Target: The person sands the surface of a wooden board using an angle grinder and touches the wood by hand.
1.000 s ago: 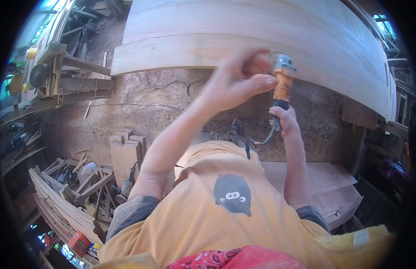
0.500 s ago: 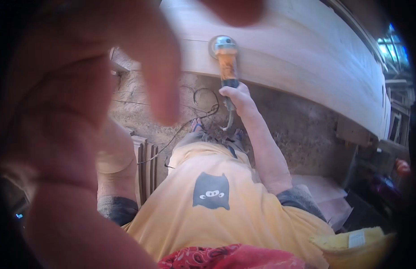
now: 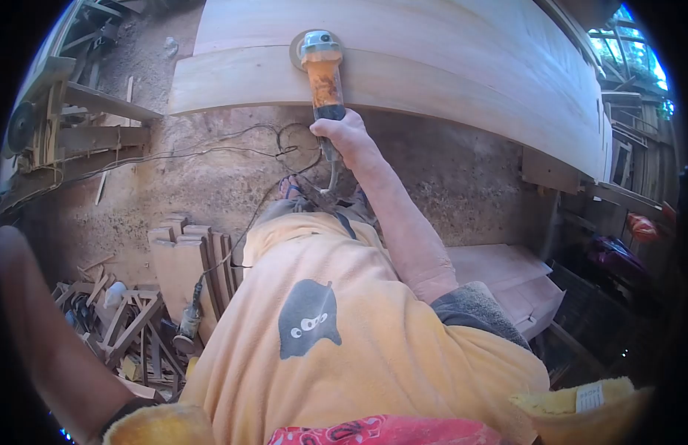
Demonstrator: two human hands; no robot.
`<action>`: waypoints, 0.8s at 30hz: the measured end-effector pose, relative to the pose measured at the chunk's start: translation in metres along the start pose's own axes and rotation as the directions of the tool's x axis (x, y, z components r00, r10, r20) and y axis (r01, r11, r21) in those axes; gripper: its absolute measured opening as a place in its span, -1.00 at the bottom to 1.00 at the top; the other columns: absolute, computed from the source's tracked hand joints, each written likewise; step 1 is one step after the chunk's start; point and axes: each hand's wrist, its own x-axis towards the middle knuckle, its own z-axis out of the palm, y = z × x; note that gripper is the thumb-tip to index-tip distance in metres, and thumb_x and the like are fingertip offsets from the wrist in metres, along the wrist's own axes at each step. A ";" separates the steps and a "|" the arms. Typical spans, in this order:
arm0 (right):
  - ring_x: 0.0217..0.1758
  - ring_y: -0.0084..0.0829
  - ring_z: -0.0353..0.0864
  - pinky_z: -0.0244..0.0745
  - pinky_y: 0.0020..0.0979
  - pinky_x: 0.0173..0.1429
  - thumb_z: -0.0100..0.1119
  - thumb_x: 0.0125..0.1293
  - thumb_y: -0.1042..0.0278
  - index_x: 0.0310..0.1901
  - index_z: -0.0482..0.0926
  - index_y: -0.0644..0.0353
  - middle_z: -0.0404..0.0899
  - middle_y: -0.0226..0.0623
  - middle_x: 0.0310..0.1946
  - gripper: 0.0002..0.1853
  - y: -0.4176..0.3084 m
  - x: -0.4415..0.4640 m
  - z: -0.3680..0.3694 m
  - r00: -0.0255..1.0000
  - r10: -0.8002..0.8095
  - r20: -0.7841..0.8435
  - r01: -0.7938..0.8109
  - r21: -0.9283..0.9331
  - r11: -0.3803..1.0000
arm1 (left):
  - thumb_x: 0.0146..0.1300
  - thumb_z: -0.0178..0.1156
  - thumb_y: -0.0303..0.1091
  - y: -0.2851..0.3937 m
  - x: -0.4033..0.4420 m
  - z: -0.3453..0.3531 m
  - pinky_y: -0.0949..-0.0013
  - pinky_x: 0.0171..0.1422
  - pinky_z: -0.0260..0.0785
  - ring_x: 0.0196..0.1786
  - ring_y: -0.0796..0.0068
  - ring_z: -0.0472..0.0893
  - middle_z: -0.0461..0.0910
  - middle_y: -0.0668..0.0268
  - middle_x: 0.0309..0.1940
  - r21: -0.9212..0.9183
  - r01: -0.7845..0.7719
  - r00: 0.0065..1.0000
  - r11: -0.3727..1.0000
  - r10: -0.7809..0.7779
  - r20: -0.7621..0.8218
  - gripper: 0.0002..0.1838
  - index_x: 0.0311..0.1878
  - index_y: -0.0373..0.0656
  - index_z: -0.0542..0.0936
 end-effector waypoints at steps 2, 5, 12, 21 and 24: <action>-0.44 -0.51 0.54 0.44 -0.37 -0.33 0.48 -0.01 0.27 -0.27 0.62 0.15 0.58 -0.43 -0.43 -0.71 -0.003 -0.001 0.005 0.999 0.034 -0.011 -0.034 0.029 0.999 | 0.26 0.49 -0.34 -0.004 -0.013 0.002 0.36 0.09 0.61 0.02 0.36 0.70 0.68 0.06 0.09 0.012 0.038 0.999 0.999 -0.038 -0.016 -0.35 0.37 -0.26 0.46; -0.45 -0.52 0.55 0.45 -0.39 -0.35 0.47 0.00 0.28 -0.27 0.62 0.15 0.59 -0.43 -0.44 -0.72 -0.001 0.005 0.003 1.000 0.017 0.019 -0.017 0.003 1.000 | 0.27 0.48 -0.35 -0.012 -0.027 0.007 0.36 0.09 0.61 0.01 0.36 0.71 0.69 0.06 0.09 0.016 0.113 0.993 0.993 -0.112 -0.047 -0.37 0.35 -0.26 0.47; -0.40 -0.44 0.61 0.54 -0.31 -0.26 0.47 -0.05 0.27 -0.31 0.64 0.22 0.61 -0.37 -0.44 -0.71 -0.009 0.023 0.053 0.999 0.028 0.046 -0.024 -0.100 0.995 | 0.28 0.47 -0.35 -0.065 -0.074 0.023 0.37 0.09 0.60 0.00 0.36 0.71 0.69 0.07 0.08 0.019 0.441 0.882 0.897 -0.430 -0.192 -0.43 0.31 -0.25 0.51; -0.42 -0.44 0.62 0.54 -0.33 -0.28 0.48 -0.08 0.17 -0.48 0.62 0.23 0.64 -0.29 -0.48 -0.69 -0.048 0.063 0.145 0.960 0.077 0.269 0.020 -0.340 0.940 | 0.29 0.45 -0.36 -0.116 -0.120 0.050 0.37 0.09 0.59 -0.01 0.36 0.71 0.70 0.07 0.07 -0.081 0.692 0.668 0.717 -0.679 -0.304 -0.50 0.25 -0.25 0.55; -0.44 -0.43 0.61 0.52 -0.30 -0.32 0.47 -0.06 0.17 -0.49 0.61 0.25 0.64 -0.28 -0.49 -0.69 -0.056 0.066 0.164 0.957 0.055 0.286 0.049 -0.345 0.937 | 0.30 0.44 -0.37 -0.130 -0.125 0.061 0.37 0.09 0.59 -0.01 0.36 0.72 0.71 0.08 0.06 -0.126 0.722 0.622 0.680 -0.718 -0.313 -0.53 0.24 -0.24 0.57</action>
